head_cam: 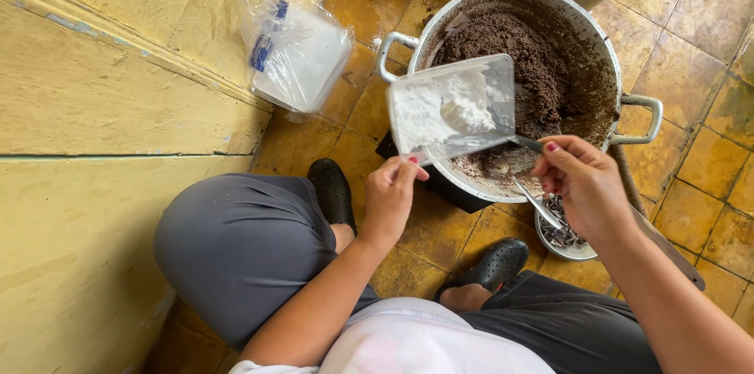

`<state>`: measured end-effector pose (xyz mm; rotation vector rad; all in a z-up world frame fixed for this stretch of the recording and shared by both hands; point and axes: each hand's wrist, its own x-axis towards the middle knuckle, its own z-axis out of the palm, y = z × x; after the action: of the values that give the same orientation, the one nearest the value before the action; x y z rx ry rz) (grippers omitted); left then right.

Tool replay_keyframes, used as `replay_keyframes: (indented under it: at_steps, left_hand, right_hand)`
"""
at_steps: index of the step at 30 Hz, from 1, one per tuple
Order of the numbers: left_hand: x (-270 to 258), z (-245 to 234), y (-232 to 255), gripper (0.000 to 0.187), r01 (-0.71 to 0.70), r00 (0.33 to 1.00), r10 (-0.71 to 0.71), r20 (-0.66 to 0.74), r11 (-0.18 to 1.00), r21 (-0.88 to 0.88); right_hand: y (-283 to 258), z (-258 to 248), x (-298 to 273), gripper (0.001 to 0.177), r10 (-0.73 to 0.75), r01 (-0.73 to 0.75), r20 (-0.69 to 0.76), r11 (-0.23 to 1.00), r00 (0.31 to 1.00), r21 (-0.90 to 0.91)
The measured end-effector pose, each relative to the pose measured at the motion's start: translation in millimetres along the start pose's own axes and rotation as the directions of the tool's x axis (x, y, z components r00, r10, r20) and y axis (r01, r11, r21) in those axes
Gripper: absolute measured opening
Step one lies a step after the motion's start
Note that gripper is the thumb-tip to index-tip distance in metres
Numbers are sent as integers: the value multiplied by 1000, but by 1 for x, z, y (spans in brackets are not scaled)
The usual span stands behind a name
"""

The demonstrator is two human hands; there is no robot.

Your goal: Mixing ingredients in a large pot and processing small seeds by hand

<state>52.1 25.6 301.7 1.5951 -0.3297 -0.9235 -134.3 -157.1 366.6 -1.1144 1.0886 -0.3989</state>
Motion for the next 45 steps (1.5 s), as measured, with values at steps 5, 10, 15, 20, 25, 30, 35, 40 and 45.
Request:
replay_keyframes:
  at_steps: [5,10,15,20,25,30,35,40,45]
  left_hand:
    - [5,-19,8,27,4,994,-12,-111,997,-77]
    - [10,-25,7,30,-86,972,55,-227,988,-126]
    - [7,-24,7,35,-95,980,64,-186,982,-162]
    - [5,-23,6,34,-80,987,54,-153,983,-168]
    - [6,-25,8,33,-47,986,23,-168,988,-144]
    - [3,-25,13,35,-81,987,65,-146,992,-102]
    - [2,-26,16,34,-53,988,38,-147,993,-101]
    - [6,-24,7,33,-100,980,88,-176,993,-66]
    - [7,-18,1,31,-88,990,81,-119,994,-60]
  right_hand:
    - [-14,-19,4,9,-112,113,-75,994,991,6]
    - [4,-39,27,9,-124,109,-162,989,979,-95]
    - [27,-49,45,11,-42,14,-159,984,986,-176]
    - [26,-46,45,10,-52,17,-172,980,984,-197]
    - [24,-43,42,14,-26,-24,-164,956,986,-292]
    - [20,-47,40,12,-82,29,-181,959,980,-281]
    - [13,-39,24,17,-476,281,8,504,879,-817]
    - [17,-57,25,21,-709,431,381,-120,593,-894]
    - [-22,-24,-10,15,-492,431,21,741,870,-515]
